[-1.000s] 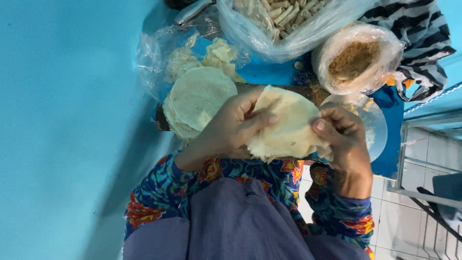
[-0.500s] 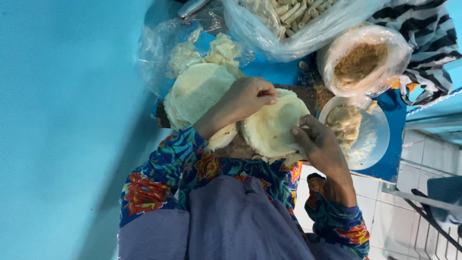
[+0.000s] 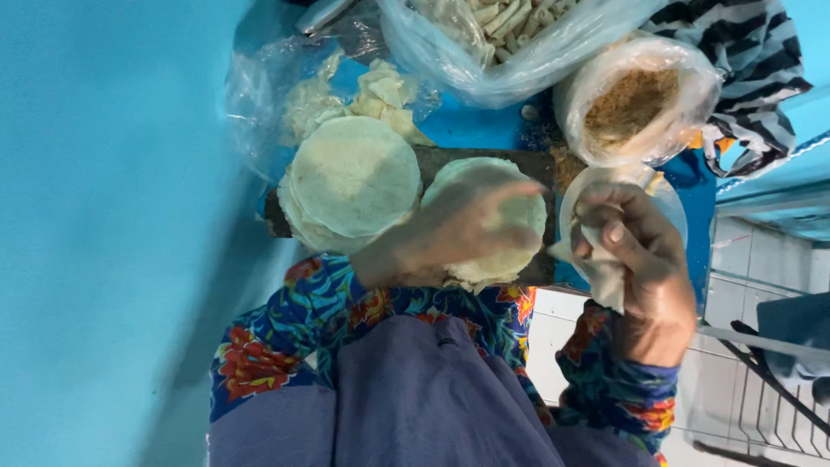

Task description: The person sits at a small table and stretches thin pieces of dough by hand, tearing smaller pieces from a larger sheet and draping them over round flat dough bases stacked on a board. They repeat this covering motion for successive bases, with a bag of puffed snack pieces and a bowl of brown powder on the table.

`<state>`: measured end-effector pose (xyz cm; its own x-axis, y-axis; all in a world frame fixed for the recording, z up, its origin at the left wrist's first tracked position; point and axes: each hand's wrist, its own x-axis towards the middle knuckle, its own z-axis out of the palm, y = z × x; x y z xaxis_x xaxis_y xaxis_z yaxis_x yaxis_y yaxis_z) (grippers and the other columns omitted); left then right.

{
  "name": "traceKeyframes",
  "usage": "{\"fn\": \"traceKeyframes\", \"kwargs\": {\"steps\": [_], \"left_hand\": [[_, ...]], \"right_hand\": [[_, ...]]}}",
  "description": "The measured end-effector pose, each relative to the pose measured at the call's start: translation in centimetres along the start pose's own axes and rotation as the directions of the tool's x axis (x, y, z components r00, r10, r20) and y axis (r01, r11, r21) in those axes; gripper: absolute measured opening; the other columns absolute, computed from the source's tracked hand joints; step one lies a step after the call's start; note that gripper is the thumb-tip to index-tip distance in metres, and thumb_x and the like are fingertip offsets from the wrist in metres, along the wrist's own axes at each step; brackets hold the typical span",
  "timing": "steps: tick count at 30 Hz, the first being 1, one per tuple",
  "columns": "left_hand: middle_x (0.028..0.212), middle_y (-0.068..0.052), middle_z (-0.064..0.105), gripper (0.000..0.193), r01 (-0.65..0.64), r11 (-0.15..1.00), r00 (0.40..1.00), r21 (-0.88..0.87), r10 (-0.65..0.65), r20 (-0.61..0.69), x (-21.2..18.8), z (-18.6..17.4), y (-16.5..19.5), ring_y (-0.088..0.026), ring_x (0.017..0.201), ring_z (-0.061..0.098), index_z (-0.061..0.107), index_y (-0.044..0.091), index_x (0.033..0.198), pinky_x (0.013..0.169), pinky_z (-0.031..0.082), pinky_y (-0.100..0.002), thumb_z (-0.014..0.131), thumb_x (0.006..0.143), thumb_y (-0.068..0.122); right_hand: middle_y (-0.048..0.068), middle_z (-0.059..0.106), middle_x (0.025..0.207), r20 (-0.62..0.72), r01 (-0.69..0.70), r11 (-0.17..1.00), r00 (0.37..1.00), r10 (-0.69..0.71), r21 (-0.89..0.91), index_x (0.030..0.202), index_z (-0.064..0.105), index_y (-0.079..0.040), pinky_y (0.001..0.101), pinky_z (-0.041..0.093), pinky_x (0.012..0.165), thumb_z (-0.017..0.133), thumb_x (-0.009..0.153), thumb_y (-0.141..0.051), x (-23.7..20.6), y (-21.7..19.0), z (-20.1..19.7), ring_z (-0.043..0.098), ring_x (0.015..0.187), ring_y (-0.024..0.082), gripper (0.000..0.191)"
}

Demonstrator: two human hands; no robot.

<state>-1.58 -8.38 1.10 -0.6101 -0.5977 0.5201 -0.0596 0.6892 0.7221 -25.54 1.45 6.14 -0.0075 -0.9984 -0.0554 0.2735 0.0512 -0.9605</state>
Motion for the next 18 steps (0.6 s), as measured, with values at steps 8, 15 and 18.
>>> {"fn": "traceKeyframes", "kwargs": {"steps": [8,15,18], "left_hand": [[0.099,-0.006,0.071,0.027,0.348,0.798,0.936,-0.492,-0.264,0.234,-0.3,1.8,1.5,-0.012,0.094,0.064,0.073,-0.001,0.114,0.086,0.054,-0.028,0.076,0.097,0.02],[0.1,0.0,0.067,0.023,0.366,0.465,0.914,-0.806,-0.344,0.216,-1.1,0.5,0.8,-0.007,0.085,0.067,0.06,0.003,0.116,0.07,0.061,-0.027,0.07,0.098,0.011],[0.1,-0.007,0.071,0.028,0.393,0.44,0.896,-0.808,-0.383,0.227,-1.2,-0.3,0.9,-0.013,0.081,0.07,0.057,0.0,0.124,0.074,0.059,-0.027,0.069,0.102,0.011]], "right_hand": [[0.012,0.064,0.117,0.071,0.008,1.0,0.997,-0.01,0.025,0.139,0.052,0.003,0.0315,0.053,0.095,0.07,0.091,-0.003,0.8,-1.2,1.2,0.064,0.108,0.021,0.051],[0.013,0.064,0.115,0.02,0.0,1.0,1.0,0.0,-0.025,0.137,0.053,0.002,0.028,0.053,0.092,0.065,0.091,0.004,1.1,-1.0,1.1,0.065,0.105,0.018,0.048],[0.012,0.064,0.115,0.009,0.019,0.999,1.0,-0.018,-0.043,0.14,0.054,0.003,0.0263,0.052,0.089,0.064,0.094,0.004,1.3,-0.8,1.0,0.064,0.102,0.017,0.047]]}}
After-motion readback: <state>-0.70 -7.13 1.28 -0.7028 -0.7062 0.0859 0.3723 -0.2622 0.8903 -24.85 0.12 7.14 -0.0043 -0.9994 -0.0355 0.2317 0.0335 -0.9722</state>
